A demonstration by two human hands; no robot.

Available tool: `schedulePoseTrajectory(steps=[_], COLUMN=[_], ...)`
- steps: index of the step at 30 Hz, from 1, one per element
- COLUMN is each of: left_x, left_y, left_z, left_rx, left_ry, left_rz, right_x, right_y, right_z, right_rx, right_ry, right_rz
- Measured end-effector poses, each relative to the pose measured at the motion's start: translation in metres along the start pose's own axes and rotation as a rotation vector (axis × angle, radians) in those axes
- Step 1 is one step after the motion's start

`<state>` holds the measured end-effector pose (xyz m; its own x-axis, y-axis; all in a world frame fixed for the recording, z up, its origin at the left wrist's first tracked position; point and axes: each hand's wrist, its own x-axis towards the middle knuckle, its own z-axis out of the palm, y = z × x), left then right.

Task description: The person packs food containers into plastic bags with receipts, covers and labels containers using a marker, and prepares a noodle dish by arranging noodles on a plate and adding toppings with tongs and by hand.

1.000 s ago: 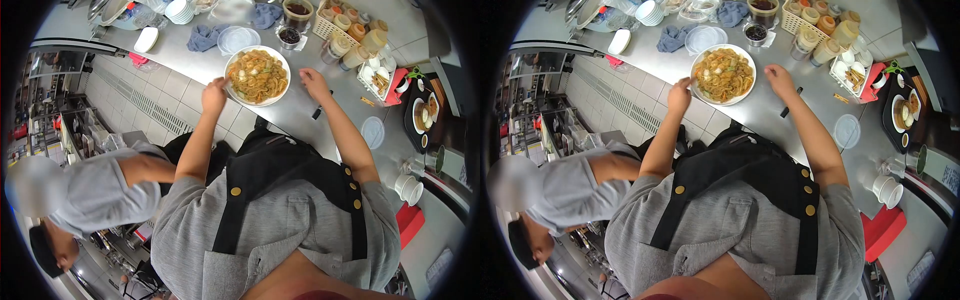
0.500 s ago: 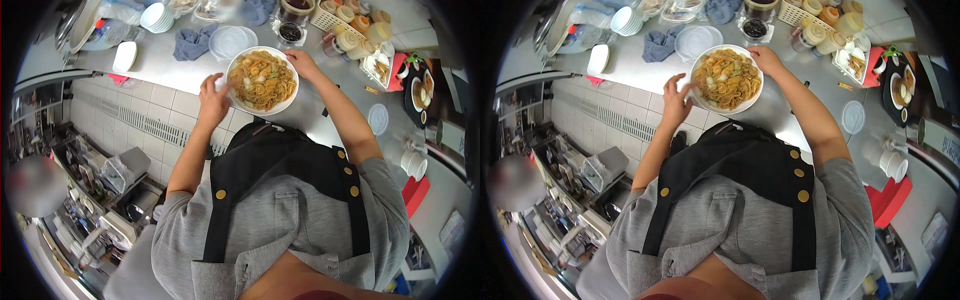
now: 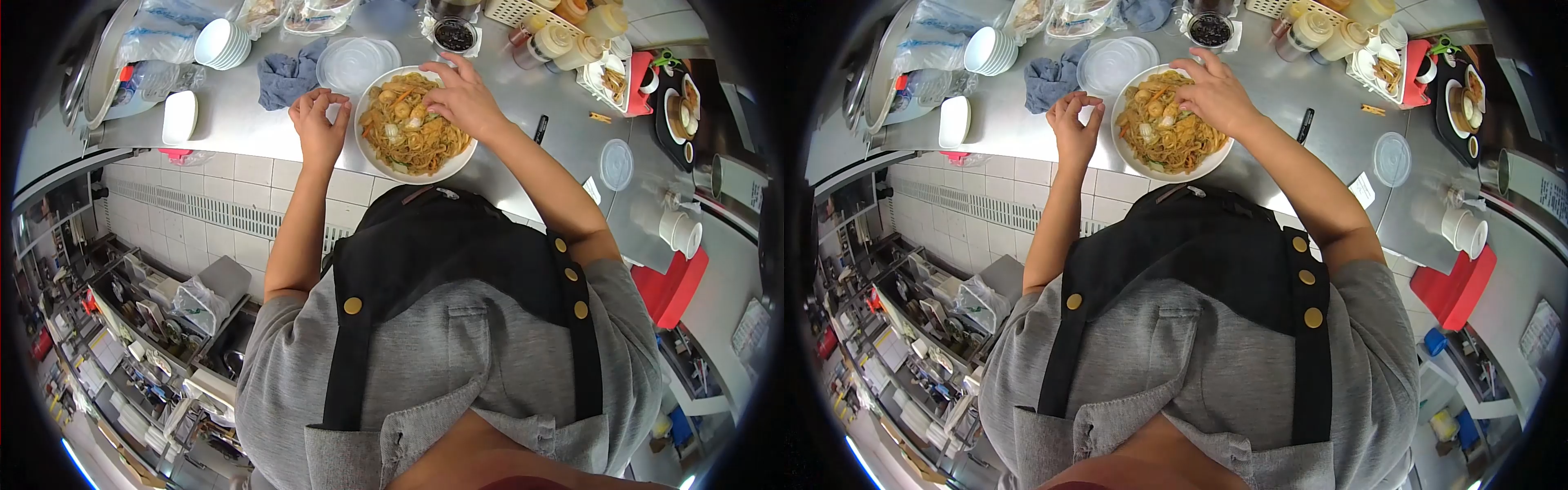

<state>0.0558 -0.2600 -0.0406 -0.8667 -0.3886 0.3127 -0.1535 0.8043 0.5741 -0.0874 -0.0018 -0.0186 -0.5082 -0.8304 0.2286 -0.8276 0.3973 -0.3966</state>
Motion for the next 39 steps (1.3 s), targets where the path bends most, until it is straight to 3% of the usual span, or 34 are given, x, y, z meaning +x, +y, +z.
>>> schedulePoseTrajectory(steps=[8,11,13,16,17,18,20,21,24,26,28,32,34,36,38,39], left_x=[-0.009,-0.010,0.002,0.026,0.036,0.045,0.051,0.049,0.044,0.054,0.078,0.139,0.182,0.229,0.263,0.274], left_y=[-0.013,-0.024,-0.044,-0.063,-0.060,-0.058,-0.048,-0.031,0.020,0.022,0.002,0.028,0.040,0.053,0.070,0.080], left_z=[-0.012,-0.017,-0.021,-0.021,-0.021,-0.020,-0.021,-0.020,-0.010,0.006,0.030,0.045,0.061,0.080,0.099,0.106], left_rx=[-0.024,-0.001,0.053,0.142,0.141,0.139,0.076,0.090,0.051,-0.007,-0.152,-0.121,-0.185,-0.193,0.022,0.092], left_ry=[0.030,0.070,0.073,0.079,0.079,0.079,0.079,0.008,-0.137,-0.113,-0.035,-0.072,0.092,0.082,0.095,-0.082], left_rz=[-0.091,-0.107,-0.092,-0.062,-0.090,-0.116,-0.081,-0.043,0.029,-0.011,0.007,0.070,0.147,0.212,0.225,0.131], right_x=[0.012,0.026,0.041,0.069,0.073,0.071,0.057,0.048,0.020,-0.005,-0.032,-0.093,-0.118,-0.139,-0.160,-0.171], right_y=[-0.001,0.001,0.005,0.011,0.014,0.017,0.023,0.025,0.033,0.037,0.031,0.031,0.025,0.021,0.018,0.017], right_z=[0.001,0.000,-0.008,-0.010,-0.014,-0.016,-0.020,-0.020,-0.019,-0.013,-0.011,-0.009,-0.018,-0.028,-0.035,-0.037], right_rx=[-0.024,-0.121,-0.152,-0.110,-0.077,-0.079,0.005,0.006,-0.038,0.083,0.157,0.095,0.114,0.119,0.124,0.092], right_ry=[-0.058,0.072,0.292,0.280,0.130,0.129,-0.226,-0.229,-0.010,0.252,0.326,0.393,0.428,0.449,0.457,0.466], right_rz=[-0.042,0.000,0.073,-0.011,-0.022,-0.023,-0.075,-0.068,0.007,0.287,0.526,0.667,0.715,0.750,0.784,0.817])
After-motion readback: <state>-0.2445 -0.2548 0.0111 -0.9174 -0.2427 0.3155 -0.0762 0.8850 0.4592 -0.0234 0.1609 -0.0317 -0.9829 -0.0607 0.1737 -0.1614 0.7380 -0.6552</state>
